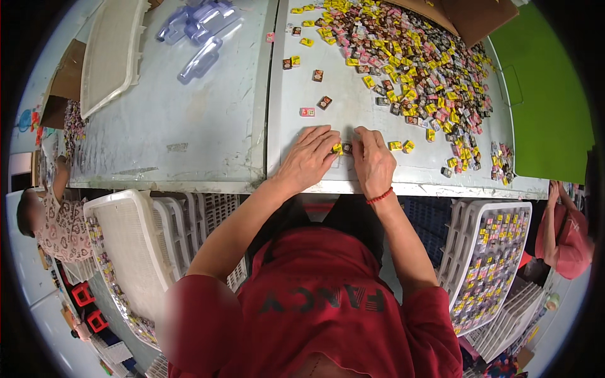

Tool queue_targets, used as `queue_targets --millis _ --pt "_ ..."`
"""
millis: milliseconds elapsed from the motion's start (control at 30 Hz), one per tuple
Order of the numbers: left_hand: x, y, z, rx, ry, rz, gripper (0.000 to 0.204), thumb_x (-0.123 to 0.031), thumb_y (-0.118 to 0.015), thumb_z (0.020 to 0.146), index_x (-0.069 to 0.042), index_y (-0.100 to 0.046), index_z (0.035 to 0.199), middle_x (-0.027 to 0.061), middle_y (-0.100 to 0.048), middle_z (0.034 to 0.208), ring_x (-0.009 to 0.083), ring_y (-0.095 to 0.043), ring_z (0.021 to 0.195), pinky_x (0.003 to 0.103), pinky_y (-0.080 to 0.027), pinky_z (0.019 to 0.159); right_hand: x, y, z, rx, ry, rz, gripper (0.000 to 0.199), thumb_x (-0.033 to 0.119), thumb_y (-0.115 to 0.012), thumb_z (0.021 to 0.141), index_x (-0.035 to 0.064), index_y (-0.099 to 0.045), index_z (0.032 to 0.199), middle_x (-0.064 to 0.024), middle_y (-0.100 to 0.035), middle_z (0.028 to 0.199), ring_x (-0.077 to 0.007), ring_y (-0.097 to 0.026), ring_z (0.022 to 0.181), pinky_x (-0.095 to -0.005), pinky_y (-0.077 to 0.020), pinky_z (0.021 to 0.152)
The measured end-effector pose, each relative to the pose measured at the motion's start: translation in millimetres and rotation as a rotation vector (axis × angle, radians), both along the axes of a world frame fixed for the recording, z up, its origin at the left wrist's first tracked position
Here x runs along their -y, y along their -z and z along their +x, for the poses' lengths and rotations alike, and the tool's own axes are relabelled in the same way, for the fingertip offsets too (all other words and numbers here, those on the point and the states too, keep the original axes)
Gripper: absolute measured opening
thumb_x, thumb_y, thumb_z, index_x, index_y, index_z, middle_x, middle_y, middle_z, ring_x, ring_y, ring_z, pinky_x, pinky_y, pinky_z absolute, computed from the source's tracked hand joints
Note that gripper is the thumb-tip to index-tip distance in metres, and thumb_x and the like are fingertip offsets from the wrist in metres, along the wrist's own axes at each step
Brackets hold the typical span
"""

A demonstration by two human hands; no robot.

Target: Sort small colorful toy components and place them into small plastic bags.

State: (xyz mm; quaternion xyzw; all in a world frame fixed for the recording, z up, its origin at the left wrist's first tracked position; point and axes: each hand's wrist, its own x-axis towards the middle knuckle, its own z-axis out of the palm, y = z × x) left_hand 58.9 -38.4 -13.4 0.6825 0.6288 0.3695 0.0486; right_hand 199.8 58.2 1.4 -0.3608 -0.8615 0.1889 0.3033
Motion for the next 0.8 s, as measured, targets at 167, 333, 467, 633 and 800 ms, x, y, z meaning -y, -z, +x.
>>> queue_targets --millis 167,333,467,633,800 --pt "0 -1 2 -0.017 -0.034 0.008 0.032 -0.004 -0.063 0.079 0.002 -0.055 0.110 0.0135 -0.060 0.113 0.0317 -0.053 0.113 0.042 -0.041 0.098 4 -6 9 -0.023 0.016 -0.026 0.016 0.006 -0.065 0.083 0.0066 -0.063 0.099 -0.0103 -0.063 0.086 -0.0299 -0.063 0.068 -0.0365 -0.0494 0.058" --pt "2 4 -1 -0.040 -0.019 0.024 0.027 -0.005 -0.064 0.080 0.001 -0.059 0.106 0.0138 -0.060 0.113 0.0318 -0.053 0.113 0.042 -0.041 0.098 12 -12 18 0.078 -0.106 0.022 0.012 0.013 -0.069 0.082 0.0061 -0.066 0.090 -0.0089 -0.062 0.083 -0.0289 -0.063 0.070 -0.0364 -0.0502 0.059" --pt "0 5 3 -0.055 -0.005 0.060 0.023 -0.008 -0.066 0.080 0.001 -0.063 0.102 0.0141 -0.060 0.114 0.0319 -0.053 0.114 0.042 -0.042 0.098 11 -11 14 0.146 -0.017 0.066 0.014 0.017 -0.070 0.081 0.0060 -0.065 0.088 -0.0085 -0.062 0.083 -0.0291 -0.063 0.069 -0.0372 -0.0504 0.059" --pt "1 1 0 0.045 0.001 0.014 0.024 -0.010 -0.067 0.080 0.001 -0.063 0.102 0.0136 -0.061 0.115 0.0316 -0.053 0.115 0.041 -0.041 0.099 15 -18 15 0.195 -0.019 -0.051 0.018 0.022 -0.071 0.080 0.0057 -0.065 0.086 -0.0097 -0.062 0.082 -0.0306 -0.063 0.068 -0.0382 -0.0498 0.057" --pt "1 4 -2 0.053 0.000 -0.002 0.025 -0.009 -0.068 0.079 0.001 -0.063 0.101 0.0133 -0.061 0.115 0.0313 -0.052 0.116 0.041 -0.041 0.100 18 -13 6 0.214 0.041 -0.030 0.020 0.022 -0.070 0.079 0.0062 -0.058 0.078 -0.0110 -0.057 0.077 -0.0317 -0.061 0.068 -0.0406 -0.0492 0.055"
